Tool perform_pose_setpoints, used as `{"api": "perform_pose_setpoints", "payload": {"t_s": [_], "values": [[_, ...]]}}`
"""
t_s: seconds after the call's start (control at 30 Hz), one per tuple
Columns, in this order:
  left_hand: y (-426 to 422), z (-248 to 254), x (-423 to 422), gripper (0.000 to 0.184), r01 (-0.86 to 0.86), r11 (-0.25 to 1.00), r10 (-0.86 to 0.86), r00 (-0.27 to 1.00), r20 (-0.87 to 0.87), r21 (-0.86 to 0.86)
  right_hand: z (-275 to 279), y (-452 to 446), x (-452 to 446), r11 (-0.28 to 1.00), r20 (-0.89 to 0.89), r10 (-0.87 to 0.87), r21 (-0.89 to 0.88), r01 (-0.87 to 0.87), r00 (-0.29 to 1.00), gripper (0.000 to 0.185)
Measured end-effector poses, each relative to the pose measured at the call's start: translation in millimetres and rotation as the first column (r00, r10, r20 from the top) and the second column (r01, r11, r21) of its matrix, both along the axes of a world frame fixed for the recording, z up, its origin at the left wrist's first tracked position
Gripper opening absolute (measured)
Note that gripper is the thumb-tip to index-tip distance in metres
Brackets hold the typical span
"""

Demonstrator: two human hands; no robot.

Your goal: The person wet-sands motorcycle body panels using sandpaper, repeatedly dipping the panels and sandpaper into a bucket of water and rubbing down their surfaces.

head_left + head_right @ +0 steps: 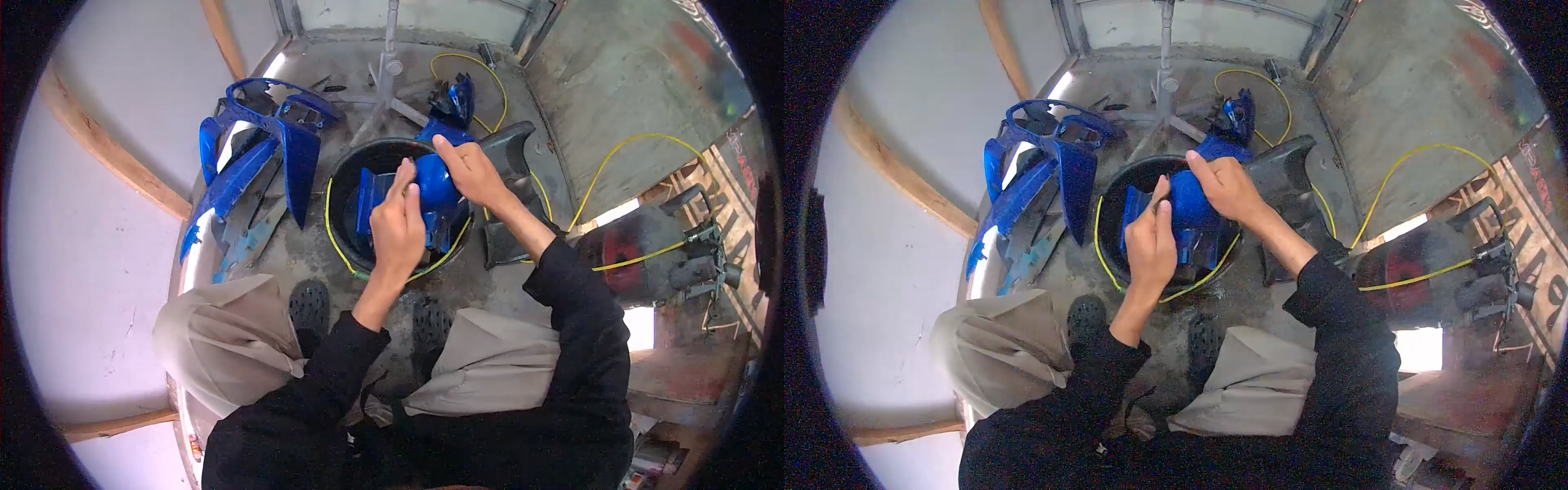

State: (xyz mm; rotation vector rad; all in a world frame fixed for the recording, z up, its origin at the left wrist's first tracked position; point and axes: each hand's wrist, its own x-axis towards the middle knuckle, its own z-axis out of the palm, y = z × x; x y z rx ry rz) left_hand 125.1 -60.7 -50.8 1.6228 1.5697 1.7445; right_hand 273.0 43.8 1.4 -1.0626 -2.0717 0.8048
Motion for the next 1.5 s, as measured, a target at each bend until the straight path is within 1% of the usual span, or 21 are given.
{"api": "perform_pose_setpoints", "payload": {"t_s": [0.03, 0.07, 0.13, 0.23, 0.3, 0.33, 0.43, 0.47, 0.6, 0.7, 0.73, 0.83, 0.87, 0.97, 1.0, 1.1, 1.13, 1.23, 1.37, 1.43, 1.5], "values": [[-2.6, -2.5, 3.5, 0.041, -0.013, 0.988, 0.018, 0.999, -0.032, 0.157, -0.7, -1.6, 0.2, 1.0, -0.003, 0.002, -0.007, -0.002, 1.0, 0.069], [0.1, -3.5, 3.4, 0.04, 0.003, 0.988, -0.001, 1.0, -0.013, 0.152, -3.2, 0.3, 3.1, 1.0, -0.002, -0.011, -0.015, 0.011, 1.0, 0.069], [5.3, 3.0, -8.9, 0.038, 0.076, 0.976, -0.049, 0.99, 0.133, -0.203, -6.9, 2.9, 4.5, 0.999, 0.0, -0.035, -0.025, 0.035, 0.999, 0.07], [1.2, 17.6, -7.7, 0.037, 0.084, 0.973, -0.058, 0.99, 0.125, -0.214, -3.0, -0.3, 1.4, 0.999, 0.012, -0.019, 0.028, 0.019, 1.0, 0.069], [-3.0, 6.9, 4.1, 0.039, 0.039, 0.988, -0.043, 0.999, 0.027, 0.151, -2.7, 1.0, -0.3, 0.998, 0.01, -0.04, 0.056, 0.039, 0.999, 0.069], [2.5, 3.1, 3.3, 0.039, 0.032, 0.982, -0.031, 0.999, -0.008, 0.188, -3.6, 0.0, 0.9, 0.997, 0.018, -0.047, 0.066, 0.046, 0.999, 0.069], [4.9, 10.3, -9.4, 0.036, 0.115, 0.967, -0.072, 0.979, 0.192, -0.226, -3.6, -1.5, 0.6, 0.994, -0.016, -0.056, 0.091, 0.057, 0.998, 0.068], [1.7, 15.3, -7.6, 0.035, 0.102, 0.966, -0.059, 0.982, 0.18, -0.239, -2.8, -2.0, 1.1, 0.995, -0.002, -0.057, 0.081, 0.057, 0.998, 0.067], [0.1, 5.7, -1.8, 0.038, 0.038, 0.991, -0.045, 0.997, 0.059, 0.128, -0.9, -2.0, -3.2, 0.996, 0.006, -0.054, 0.072, 0.054, 0.999, 0.067], [6.5, 4.2, -13.9, 0.038, 0.069, 0.976, -0.033, 0.984, 0.174, -0.205, -4.7, -3.9, -1.7, 0.992, 0.029, -0.071, 0.106, 0.068, 0.997, 0.067], [1.9, 6.2, -10.1, 0.038, 0.068, 0.979, -0.03, 0.981, 0.192, -0.194, -5.2, -2.9, -3.6, 0.99, 0.037, -0.078, 0.121, 0.073, 0.996, 0.067], [-2.6, 3.0, 2.3, 0.04, 0.023, 0.985, -0.028, 0.999, 0.027, 0.169, -2.6, -3.5, -3.8, 0.994, 0.045, -0.074, 0.078, 0.07, 0.996, 0.067], [-1.3, -0.2, 1.5, 0.039, 0.068, 0.984, -0.079, 0.995, 0.062, 0.166, -2.6, -3.0, -2.5, 0.993, 0.049, -0.078, 0.089, 0.074, 0.996, 0.067], [2.6, 1.0, -14.3, 0.038, 0.131, 0.953, -0.065, 0.97, 0.235, -0.275, -2.3, -3.4, -2.2, 0.991, 0.049, -0.079, 0.111, 0.073, 0.996, 0.066], [0.2, 3.8, -11.8, 0.038, 0.105, 0.966, -0.057, 0.978, 0.203, -0.237, -3.2, -5.5, -3.5, 0.992, 0.047, -0.067, 0.113, 0.062, 0.997, 0.067], [-5.5, 6.5, 2.2, 0.041, 0.091, 0.986, -0.106, 0.989, 0.104, 0.14, -2.0, -4.2, -6.4, 0.99, 0.007, -0.063, 0.128, 0.061, 0.998, 0.066], [0.2, 5.1, 3.1, 0.041, 0.063, 0.984, -0.074, 0.995, 0.06, 0.168, -2.0, -5.8, -5.2, 0.99, -0.005, -0.062, 0.13, 0.062, 0.998, 0.066], [13.2, 16.5, -6.5, 0.038, 0.104, 0.954, -0.043, 0.976, 0.215, -0.28, 3.3, -8.2, -3.7, 0.993, 0.031, -0.085, 0.09, 0.082, 0.996, 0.066], [8.9, 1.8, -1.1, 0.041, 0.036, 0.993, -0.046, 0.994, 0.097, 0.108, -3.4, -1.8, -4.3, 0.99, 0.047, -0.066, 0.127, 0.06, 0.997, 0.065], [8.8, 4.4, -12.3, 0.039, 0.077, 0.981, -0.04, 0.98, 0.195, -0.181, -2.3, -4.5, -5.4, 0.99, 0.072, -0.073, 0.123, 0.064, 0.995, 0.065], [6.7, 10.4, -12.6, 0.039, 0.095, 0.959, -0.049, 0.983, 0.176, -0.267, -3.5, -6.4, -6.8, 0.99, 0.053, -0.082, 0.116, 0.075, 0.995, 0.066]]}}
